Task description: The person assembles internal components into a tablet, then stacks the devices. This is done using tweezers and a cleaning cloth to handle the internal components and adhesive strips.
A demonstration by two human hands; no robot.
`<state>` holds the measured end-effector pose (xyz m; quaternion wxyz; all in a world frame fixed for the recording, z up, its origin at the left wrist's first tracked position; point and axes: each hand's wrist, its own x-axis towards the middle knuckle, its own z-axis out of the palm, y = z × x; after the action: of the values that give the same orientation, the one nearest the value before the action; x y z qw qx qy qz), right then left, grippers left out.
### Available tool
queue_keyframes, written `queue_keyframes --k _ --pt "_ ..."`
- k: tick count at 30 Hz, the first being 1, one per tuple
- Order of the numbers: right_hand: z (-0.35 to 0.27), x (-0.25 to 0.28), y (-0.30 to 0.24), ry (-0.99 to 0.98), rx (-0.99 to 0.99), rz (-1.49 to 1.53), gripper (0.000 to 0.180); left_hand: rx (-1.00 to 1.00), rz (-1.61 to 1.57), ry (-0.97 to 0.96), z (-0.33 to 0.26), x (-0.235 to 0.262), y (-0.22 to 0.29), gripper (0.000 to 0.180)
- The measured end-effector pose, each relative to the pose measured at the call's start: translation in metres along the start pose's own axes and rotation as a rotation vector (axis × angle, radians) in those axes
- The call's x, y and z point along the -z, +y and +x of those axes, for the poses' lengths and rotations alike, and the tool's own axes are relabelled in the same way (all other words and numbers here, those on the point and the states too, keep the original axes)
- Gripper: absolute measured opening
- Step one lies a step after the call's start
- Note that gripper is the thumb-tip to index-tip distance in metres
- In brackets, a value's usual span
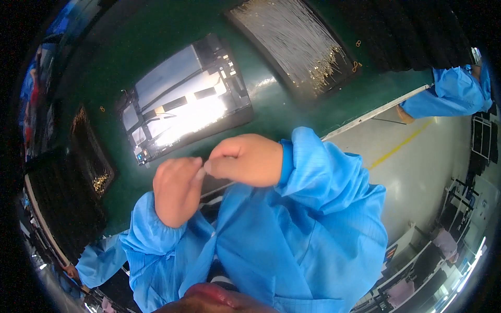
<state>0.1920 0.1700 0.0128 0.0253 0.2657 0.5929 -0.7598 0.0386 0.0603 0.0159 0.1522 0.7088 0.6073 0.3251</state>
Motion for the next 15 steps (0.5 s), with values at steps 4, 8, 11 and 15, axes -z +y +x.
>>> queue_keyframes --k 4,8,11,15 --pt "0.015 0.001 -0.002 0.391 -0.099 0.241 0.025 0.017 0.201 0.085 0.019 -0.016 -0.02 0.02" --pt "0.036 0.001 -0.003 0.74 0.242 0.42 0.03 0.072 0.336 0.067 0.027 -0.027 -0.031 0.012" --pt "0.045 -0.005 0.013 0.911 0.549 0.103 0.032 0.077 0.365 0.038 0.029 -0.029 -0.032 0.011" --pt "0.057 -0.002 0.03 0.939 0.78 -0.157 0.029 0.093 0.36 0.04 0.028 -0.028 -0.03 0.012"
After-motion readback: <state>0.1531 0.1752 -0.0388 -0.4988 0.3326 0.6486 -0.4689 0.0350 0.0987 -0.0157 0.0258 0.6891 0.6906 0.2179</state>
